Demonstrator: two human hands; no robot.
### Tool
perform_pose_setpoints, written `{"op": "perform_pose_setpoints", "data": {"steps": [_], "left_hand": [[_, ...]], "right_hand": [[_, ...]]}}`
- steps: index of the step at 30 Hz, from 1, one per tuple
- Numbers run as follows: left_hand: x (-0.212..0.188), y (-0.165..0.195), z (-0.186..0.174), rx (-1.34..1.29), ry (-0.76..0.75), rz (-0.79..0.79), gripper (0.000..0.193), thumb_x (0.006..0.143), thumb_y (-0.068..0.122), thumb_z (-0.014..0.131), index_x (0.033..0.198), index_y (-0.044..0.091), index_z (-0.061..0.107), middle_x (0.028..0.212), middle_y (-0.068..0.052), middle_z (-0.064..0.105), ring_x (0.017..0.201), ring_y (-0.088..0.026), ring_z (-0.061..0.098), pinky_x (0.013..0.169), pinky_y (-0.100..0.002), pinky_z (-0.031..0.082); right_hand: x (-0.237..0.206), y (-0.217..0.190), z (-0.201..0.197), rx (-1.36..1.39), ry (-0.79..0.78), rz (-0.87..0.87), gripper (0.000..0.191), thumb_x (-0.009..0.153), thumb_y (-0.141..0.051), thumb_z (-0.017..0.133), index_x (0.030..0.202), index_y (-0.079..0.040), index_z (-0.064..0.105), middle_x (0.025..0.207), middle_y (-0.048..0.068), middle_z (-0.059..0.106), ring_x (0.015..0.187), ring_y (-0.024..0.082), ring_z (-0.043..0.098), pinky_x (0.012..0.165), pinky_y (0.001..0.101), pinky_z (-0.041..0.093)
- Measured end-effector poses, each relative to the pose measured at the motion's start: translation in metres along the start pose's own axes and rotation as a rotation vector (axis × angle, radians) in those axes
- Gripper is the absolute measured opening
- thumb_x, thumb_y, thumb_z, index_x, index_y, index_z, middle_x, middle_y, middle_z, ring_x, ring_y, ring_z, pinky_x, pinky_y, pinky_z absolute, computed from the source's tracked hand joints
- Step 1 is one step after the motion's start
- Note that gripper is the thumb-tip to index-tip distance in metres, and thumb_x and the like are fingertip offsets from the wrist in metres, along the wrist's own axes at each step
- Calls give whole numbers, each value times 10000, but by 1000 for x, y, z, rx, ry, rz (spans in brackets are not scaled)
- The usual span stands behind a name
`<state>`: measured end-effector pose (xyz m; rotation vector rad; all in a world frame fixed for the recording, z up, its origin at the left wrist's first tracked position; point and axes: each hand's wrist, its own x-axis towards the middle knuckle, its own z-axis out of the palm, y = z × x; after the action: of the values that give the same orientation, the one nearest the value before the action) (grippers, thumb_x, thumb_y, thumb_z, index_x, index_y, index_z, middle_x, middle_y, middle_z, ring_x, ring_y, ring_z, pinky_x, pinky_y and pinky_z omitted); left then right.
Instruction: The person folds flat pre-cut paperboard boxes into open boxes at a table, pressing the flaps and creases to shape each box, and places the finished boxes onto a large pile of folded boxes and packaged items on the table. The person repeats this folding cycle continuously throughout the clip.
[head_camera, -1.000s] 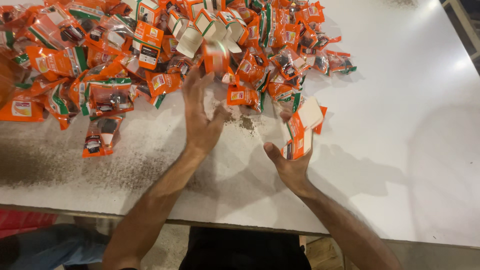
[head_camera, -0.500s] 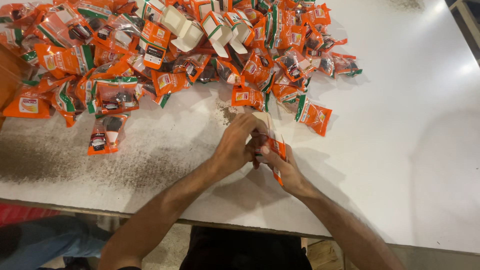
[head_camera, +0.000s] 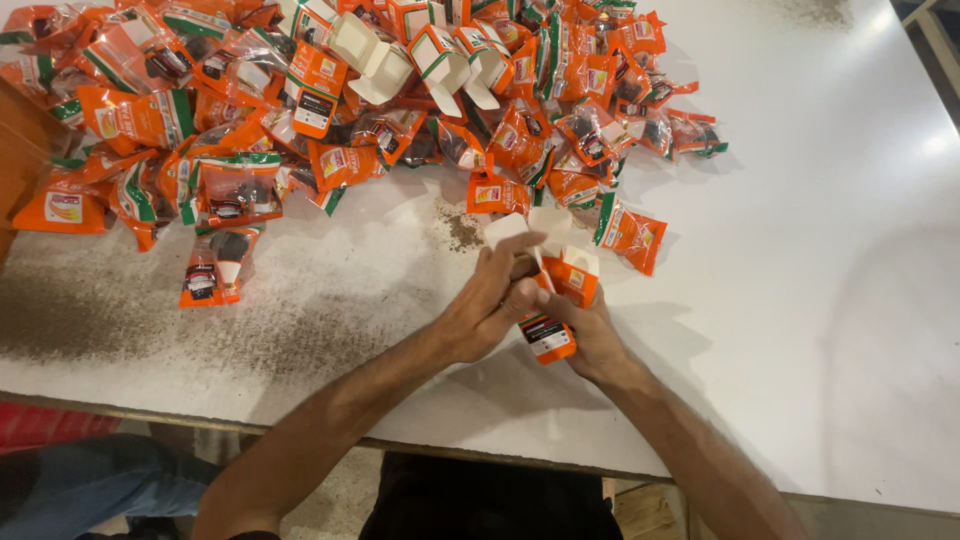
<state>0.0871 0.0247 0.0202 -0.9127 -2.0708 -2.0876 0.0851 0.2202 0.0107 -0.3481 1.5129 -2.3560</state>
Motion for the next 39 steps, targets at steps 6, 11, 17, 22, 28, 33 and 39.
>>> {"op": "perform_pose_setpoints", "data": {"steps": [6, 11, 17, 22, 28, 33, 39], "left_hand": [[2, -10, 1, 344, 252, 277, 288, 1125, 266, 525, 1192, 4, 626, 1146, -109, 675, 1039, -249, 617, 959, -395, 478], [1, -34, 10, -106, 188, -20, 300, 1134, 97, 587, 885, -9, 716, 828, -66, 679, 868, -194, 562, 910, -362, 483], [9, -29, 20, -501, 381, -143, 339, 877, -8, 602, 1195, 96, 547, 1185, -47, 613, 1075, -120, 612, 915, -314, 534], [3, -18, 15, -330, 193, 98, 142, 1095, 56, 551, 1174, -7, 650, 1322, -79, 626, 1237, -129, 594, 1093, -300, 493], [4, -27, 17, -452, 307, -71, 145, 999, 72, 667, 1122, -4, 666, 1137, -63, 669, 1045, -118, 623, 917, -292, 527], [3, -22, 21, -211, 291, 53, 135, 1063, 127, 624, 1112, 10, 670, 1167, -66, 657, 1053, -130, 599, 928, -298, 502], [3, -4, 21, 115, 251, 252, 145, 1043, 152, 646, 1061, 9, 630, 1275, -127, 636, 1195, -216, 588, 1026, -328, 477]], "right_hand": [[-3, 2, 5, -82, 134, -192, 411, 939, -80, 712, 1317, 5, 575, 1142, 91, 708, 999, 172, 712, 818, 354, 610], [-11, -1, 19, -560, 156, -366, 367, 939, -59, 755, 1265, 37, 619, 1077, 86, 736, 983, 125, 691, 858, 304, 588], [-12, -1, 28, -538, 102, -382, 469, 912, -48, 748, 1336, 32, 567, 1188, 53, 686, 1090, 95, 638, 904, 279, 561], [-5, 0, 19, -36, 108, -248, 378, 981, -84, 710, 1316, 41, 590, 1166, 93, 694, 1039, 162, 681, 859, 332, 574], [-5, 5, 13, -28, 124, -198, 403, 975, -100, 702, 1340, 28, 590, 1169, 86, 688, 1017, 138, 672, 840, 317, 570], [-3, 9, 7, 61, 193, -127, 398, 977, -155, 692, 1322, 21, 599, 1130, 82, 694, 969, 153, 689, 758, 318, 581], [-8, 5, 16, -214, 308, -241, 356, 1041, -156, 696, 1306, 70, 625, 1155, 122, 701, 995, 172, 690, 811, 320, 595]]}}
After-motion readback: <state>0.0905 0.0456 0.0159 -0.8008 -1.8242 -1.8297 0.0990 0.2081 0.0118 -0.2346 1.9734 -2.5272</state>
